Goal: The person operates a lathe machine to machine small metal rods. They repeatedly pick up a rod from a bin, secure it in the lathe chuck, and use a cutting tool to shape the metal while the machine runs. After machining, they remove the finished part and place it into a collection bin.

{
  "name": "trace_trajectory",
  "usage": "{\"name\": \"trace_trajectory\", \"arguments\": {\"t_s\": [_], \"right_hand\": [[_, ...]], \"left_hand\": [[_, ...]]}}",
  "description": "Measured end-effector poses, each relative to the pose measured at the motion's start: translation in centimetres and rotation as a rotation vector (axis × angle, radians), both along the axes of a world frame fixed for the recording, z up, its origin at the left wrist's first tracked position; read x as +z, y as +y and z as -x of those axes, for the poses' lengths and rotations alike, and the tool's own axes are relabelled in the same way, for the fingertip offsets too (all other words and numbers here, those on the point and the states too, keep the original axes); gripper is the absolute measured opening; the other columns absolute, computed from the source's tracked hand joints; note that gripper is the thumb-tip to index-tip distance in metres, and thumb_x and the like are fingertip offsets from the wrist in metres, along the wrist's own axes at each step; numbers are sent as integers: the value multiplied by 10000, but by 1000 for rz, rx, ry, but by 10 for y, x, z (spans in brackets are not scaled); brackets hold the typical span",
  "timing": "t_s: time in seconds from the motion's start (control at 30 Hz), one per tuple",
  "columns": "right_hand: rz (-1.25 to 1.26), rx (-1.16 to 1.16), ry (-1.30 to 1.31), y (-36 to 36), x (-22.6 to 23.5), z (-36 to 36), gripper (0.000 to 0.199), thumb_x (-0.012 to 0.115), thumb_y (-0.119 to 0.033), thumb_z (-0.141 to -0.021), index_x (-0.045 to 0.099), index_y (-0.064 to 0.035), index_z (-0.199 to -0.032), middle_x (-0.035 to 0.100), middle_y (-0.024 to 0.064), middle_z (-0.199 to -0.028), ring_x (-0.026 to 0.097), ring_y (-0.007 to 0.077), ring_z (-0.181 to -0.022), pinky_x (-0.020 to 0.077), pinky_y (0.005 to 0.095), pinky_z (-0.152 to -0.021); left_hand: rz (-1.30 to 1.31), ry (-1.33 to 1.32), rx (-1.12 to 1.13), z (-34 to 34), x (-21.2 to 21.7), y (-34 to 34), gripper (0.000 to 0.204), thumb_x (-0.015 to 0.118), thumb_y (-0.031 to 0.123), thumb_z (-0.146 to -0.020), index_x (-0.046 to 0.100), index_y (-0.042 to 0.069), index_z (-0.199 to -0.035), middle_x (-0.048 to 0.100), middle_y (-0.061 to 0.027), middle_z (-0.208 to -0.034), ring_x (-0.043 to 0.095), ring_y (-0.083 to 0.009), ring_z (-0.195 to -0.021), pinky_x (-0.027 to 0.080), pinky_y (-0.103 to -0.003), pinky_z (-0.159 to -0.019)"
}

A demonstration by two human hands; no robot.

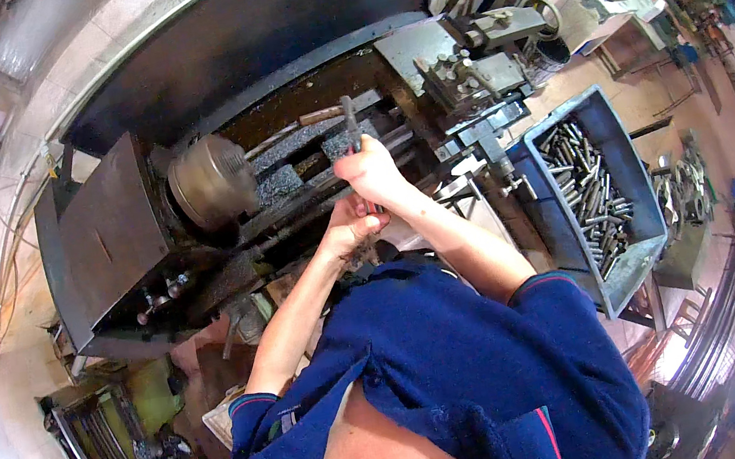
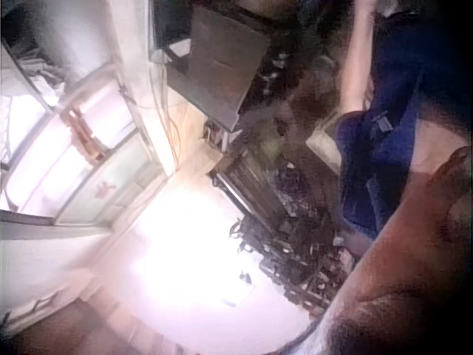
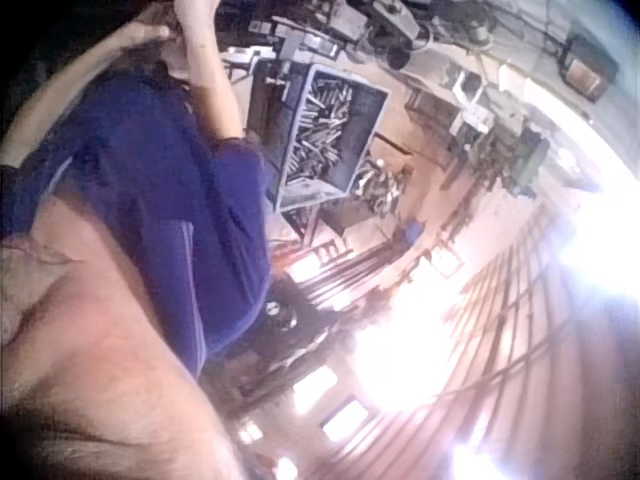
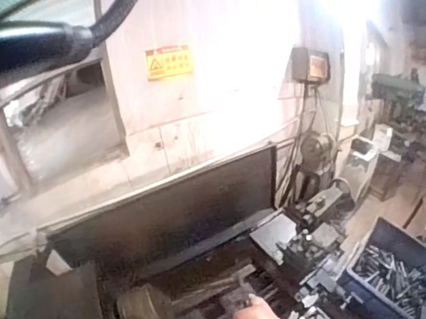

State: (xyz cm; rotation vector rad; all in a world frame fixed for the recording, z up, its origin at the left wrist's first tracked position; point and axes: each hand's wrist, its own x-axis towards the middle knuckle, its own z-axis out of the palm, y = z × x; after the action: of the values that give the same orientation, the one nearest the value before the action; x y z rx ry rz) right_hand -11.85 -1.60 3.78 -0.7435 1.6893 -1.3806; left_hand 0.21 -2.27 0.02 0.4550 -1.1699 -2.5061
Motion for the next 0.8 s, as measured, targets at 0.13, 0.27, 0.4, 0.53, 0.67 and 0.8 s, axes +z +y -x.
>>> {"name": "trace_trajectory", "arguments": {"t_s": [0.13,0.27,0.4,0.53,0.67,0.8], "right_hand": [[26,-160,20,41,13,-5,160,553,-48,-623,457,-43,-751,448,10,-652,431,100,-602,378,271,-519],[176,-201,-154,96,16,-6,284,546,8,-623,487,-28,-899,493,26,-724,496,127,-651,431,266,-567],[191,-313,-295,154,-10,-4,377,552,-8,-652,516,-25,-1027,567,34,-820,542,129,-723,451,270,-650],[288,-542,-299,193,-30,-7,237,503,-31,-701,564,-25,-931,593,46,-801,556,130,-724,453,277,-668],[111,-508,-456,238,-12,19,215,476,-14,-734,599,-44,-907,636,57,-799,469,55,-521,343,211,-428],[200,-374,-530,270,-19,70,230,476,-100,-748,568,-50,-953,650,123,-820,335,35,-366,233,196,-318]], "left_hand": [[385,-202,-119,9,-5,15,547,795,197,-542,529,-24,-966,567,-31,-747,530,-119,-690,443,-264,-655],[778,-344,-157,10,12,42,566,787,202,-500,536,-24,-953,594,-52,-774,556,-129,-702,461,-269,-664],[1044,-403,-126,14,15,75,710,798,296,-453,522,25,-1049,616,-143,-906,611,-263,-849,474,-346,-753],[1263,-487,-243,19,17,110,793,796,374,-475,498,20,-1119,599,-175,-946,597,-302,-885,469,-392,-784],[1051,-395,-347,34,32,123,541,758,310,-614,567,1,-1014,618,-127,-760,616,-204,-717,481,-316,-668],[913,-407,-262,48,41,126,344,677,132,-733,574,-25,-1021,593,-42,-699,509,-62,-605,432,-223,-553]]}}
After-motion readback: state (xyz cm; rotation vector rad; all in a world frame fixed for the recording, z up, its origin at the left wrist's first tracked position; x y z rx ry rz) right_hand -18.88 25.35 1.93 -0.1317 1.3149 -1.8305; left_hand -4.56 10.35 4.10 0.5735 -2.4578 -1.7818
